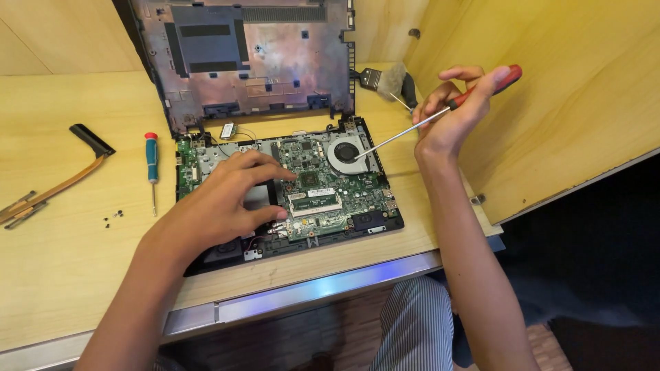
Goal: Disassembling a laptop to access internal components, involving unscrewing the base and disconnecting ribbon cables.
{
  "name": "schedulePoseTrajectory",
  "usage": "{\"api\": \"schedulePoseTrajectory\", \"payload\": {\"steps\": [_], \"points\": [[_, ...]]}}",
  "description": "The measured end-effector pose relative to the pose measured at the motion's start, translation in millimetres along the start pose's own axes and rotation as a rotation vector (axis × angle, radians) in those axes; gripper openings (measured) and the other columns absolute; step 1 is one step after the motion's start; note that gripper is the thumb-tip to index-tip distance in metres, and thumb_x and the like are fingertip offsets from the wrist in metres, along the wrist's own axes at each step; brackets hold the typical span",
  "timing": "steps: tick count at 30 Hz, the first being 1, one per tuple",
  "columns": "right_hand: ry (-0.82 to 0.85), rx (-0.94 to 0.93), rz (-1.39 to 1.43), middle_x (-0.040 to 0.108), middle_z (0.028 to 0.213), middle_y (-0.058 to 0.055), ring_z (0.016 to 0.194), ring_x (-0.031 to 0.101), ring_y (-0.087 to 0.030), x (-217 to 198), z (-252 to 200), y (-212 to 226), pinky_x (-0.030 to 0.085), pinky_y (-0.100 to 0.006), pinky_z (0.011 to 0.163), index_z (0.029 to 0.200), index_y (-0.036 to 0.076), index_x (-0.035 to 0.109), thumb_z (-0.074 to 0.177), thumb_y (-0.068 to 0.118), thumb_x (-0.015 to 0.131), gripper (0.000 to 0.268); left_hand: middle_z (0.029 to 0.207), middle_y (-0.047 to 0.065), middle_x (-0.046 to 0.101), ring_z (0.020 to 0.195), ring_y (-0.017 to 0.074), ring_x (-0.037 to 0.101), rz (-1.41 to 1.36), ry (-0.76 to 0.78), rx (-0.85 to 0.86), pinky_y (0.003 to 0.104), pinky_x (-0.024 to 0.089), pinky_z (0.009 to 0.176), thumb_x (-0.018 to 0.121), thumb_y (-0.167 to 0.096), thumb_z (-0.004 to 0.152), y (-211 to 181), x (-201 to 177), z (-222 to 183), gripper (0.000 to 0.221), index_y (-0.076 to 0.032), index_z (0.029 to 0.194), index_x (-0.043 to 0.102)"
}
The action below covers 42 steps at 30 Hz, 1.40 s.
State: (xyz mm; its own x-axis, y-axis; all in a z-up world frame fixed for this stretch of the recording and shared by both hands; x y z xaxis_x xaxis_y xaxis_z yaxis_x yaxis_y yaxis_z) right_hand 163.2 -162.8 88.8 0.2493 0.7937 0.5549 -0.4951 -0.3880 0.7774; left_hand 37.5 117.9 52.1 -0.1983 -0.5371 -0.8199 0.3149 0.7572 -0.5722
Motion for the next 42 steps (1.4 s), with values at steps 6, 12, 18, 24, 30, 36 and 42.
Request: {"api": "schedulePoseTrajectory", "payload": {"steps": [6,12,18,24,30,36,42], "points": [[0.039,-0.011,-0.173,0.046,0.043,-0.006,0.031,0.049,-0.018,4.0,-4.7,0.1,0.031,-0.026,0.030,0.084,0.006,0.063,0.077,0.075,0.037,0.074,0.114,0.007,0.070,0.111,0.0261,0.064,0.007,-0.101,0.050,0.042,0.046,0.095,0.079,-0.026,0.083,1.5,-5.4,-2.3,0.036,-0.016,0.117,0.072],[0.164,-0.105,-0.102,0.048,0.046,-0.009,0.034,0.058,-0.020,10.3,3.5,-15.8,0.041,-0.027,0.029,0.075,0.007,0.054,0.085,0.068,0.051,0.062,0.097,0.003,0.065,0.099,0.0220,0.058,0.026,-0.136,0.076,0.039,0.046,0.086,0.070,-0.023,0.079,-1.1,-2.9,-2.3,0.019,-0.015,0.095,0.064],[0.222,-0.074,-0.218,0.046,0.045,-0.002,0.031,0.051,-0.013,46.6,10.5,-25.9,0.040,-0.025,0.028,0.065,0.009,0.050,0.085,0.062,0.063,0.058,0.118,0.003,0.068,0.116,0.0211,0.060,-0.122,-0.115,0.033,0.042,0.049,0.098,0.062,-0.030,0.086,-10.3,-11.7,17.4,0.029,-0.016,0.110,0.069],[0.368,-0.390,-0.340,0.030,0.054,0.006,0.046,0.034,-0.006,105.5,6.1,-24.3,0.025,-0.030,0.043,0.063,0.018,0.033,0.097,0.033,0.067,0.051,0.122,0.014,0.075,0.109,0.0297,0.072,-0.131,-0.263,0.079,0.051,0.057,0.096,0.055,-0.008,0.098,-11.3,-12.5,89.9,0.038,-0.004,0.134,0.063],[0.355,-0.521,-0.603,0.032,0.059,0.005,0.056,0.035,-0.012,105.9,-15.8,-22.0,0.031,-0.032,0.055,0.064,0.015,0.036,0.093,0.050,0.069,0.055,0.103,0.005,0.082,0.096,0.0171,0.077,-0.404,-0.279,0.189,0.035,0.057,0.085,0.061,-0.012,0.094,-1.5,8.5,125.8,0.024,-0.009,0.110,0.077],[0.612,-0.438,-0.371,0.051,0.059,0.001,0.042,0.058,-0.011,106.1,-29.1,-6.3,0.051,-0.022,0.042,0.092,0.010,0.057,0.091,0.060,0.066,0.051,0.109,0.007,0.081,0.101,0.0157,0.078,-0.636,-0.345,0.145,0.030,0.062,0.093,0.071,-0.009,0.091,7.2,8.0,114.3,0.020,-0.009,0.110,0.078],[0.746,-0.428,-0.395,0.062,0.077,-0.003,0.060,0.061,-0.011,108.2,-35.9,3.6,0.053,-0.022,0.053,0.100,0.008,0.060,0.100,0.024,0.072,0.020,0.104,0.007,0.081,0.098,0.0158,0.077,-0.637,-0.378,0.214,0.031,0.062,0.090,0.070,-0.012,0.092,8.2,7.8,113.5,0.018,-0.009,0.107,0.079]]}}
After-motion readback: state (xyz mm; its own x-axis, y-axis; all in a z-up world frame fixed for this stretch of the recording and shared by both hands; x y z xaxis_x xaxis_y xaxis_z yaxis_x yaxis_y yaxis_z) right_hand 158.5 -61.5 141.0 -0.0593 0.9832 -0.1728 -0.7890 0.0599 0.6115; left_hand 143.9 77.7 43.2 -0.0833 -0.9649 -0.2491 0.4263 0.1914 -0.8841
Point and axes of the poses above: each hand's wrist, its own z-axis towards the middle knuckle, its own x-axis out of the palm, y = z × x, the point moved 5 cm from there along z, towards the middle knuckle
